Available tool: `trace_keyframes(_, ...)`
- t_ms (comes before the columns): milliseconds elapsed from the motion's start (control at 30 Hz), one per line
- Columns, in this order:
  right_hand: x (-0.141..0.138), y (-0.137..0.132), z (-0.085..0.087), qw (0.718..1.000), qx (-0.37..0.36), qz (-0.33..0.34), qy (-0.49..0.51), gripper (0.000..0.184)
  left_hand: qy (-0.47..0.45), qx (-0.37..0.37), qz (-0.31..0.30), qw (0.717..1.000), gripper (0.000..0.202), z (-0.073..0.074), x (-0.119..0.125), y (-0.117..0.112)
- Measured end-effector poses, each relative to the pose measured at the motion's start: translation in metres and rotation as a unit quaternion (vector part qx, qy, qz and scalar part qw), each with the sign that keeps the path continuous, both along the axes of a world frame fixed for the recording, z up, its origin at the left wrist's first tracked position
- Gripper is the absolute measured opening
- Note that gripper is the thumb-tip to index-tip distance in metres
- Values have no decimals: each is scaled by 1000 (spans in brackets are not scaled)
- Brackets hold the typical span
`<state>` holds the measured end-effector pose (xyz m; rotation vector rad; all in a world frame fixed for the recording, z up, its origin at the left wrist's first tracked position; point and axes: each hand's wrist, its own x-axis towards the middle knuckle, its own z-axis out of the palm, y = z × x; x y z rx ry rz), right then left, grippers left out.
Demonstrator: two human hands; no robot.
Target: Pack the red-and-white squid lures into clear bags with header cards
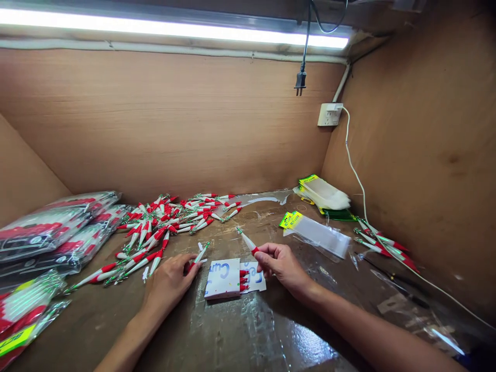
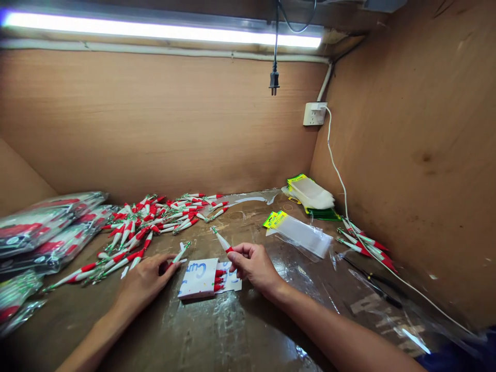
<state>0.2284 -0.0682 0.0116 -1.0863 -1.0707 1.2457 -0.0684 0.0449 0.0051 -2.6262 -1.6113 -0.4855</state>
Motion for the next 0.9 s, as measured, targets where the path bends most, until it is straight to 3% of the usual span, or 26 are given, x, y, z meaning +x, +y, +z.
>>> trace_keyframes(333,-4,0,-4,997,-16,40,59,43,12,12,4,1000,35,1,2,-3)
trace_keyframes(900,-5,1,-14,994,3,88,63,43,-13,13,-6,1000,33,-5,-3,-2)
